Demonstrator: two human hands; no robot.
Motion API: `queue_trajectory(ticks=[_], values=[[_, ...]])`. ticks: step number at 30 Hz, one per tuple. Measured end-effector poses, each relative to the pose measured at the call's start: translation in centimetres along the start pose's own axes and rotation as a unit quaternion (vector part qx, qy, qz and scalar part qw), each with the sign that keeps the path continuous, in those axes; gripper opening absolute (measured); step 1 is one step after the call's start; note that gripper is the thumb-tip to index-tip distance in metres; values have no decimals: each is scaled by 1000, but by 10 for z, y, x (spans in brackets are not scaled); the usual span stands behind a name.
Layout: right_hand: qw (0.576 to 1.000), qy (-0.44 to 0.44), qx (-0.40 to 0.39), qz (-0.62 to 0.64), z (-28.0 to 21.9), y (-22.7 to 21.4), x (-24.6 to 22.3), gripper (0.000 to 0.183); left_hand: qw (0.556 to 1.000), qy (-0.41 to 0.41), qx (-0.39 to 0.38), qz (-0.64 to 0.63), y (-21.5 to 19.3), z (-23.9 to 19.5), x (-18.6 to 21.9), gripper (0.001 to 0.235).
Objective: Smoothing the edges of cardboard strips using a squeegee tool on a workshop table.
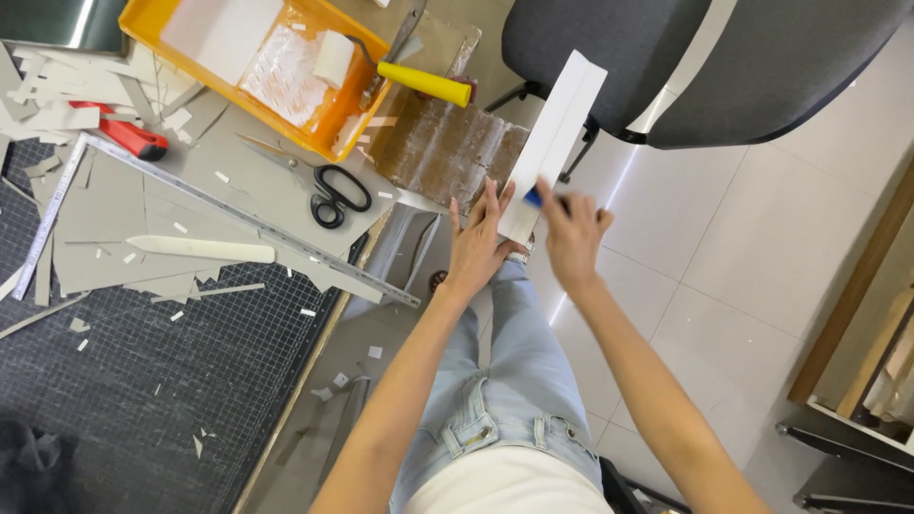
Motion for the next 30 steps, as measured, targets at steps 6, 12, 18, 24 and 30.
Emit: queue_trajectory(ticks=[6, 12, 18, 24, 30], values=[[1000, -14, -1, -1, 1, 5, 8, 38, 998, -9, 65, -25, 10, -10, 2, 110], [1000, -24, -16, 0, -18, -2, -15, 46, 942, -208, 181, -188, 31, -40, 9, 116], [998, -6, 40, -47, 48, 29, 66, 44, 926, -265, 68, -261, 70, -38, 13, 106], [999, 14, -36, -8, 0, 8, 15, 48, 923, -285, 70, -250, 52, -18, 38, 40], [999, 37, -19, -16, 43, 49, 79, 48, 928, -306, 38, -208, 93, -24, -4, 36]])
Point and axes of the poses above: each hand's wrist, its own z-axis towards the middle knuckle, its own y-axis out of the palm, x = y × z, the point moved 4 cm from there along z, towards the middle knuckle, and after that the axes turned 13 degrees about -y, right-handed, at the moved point
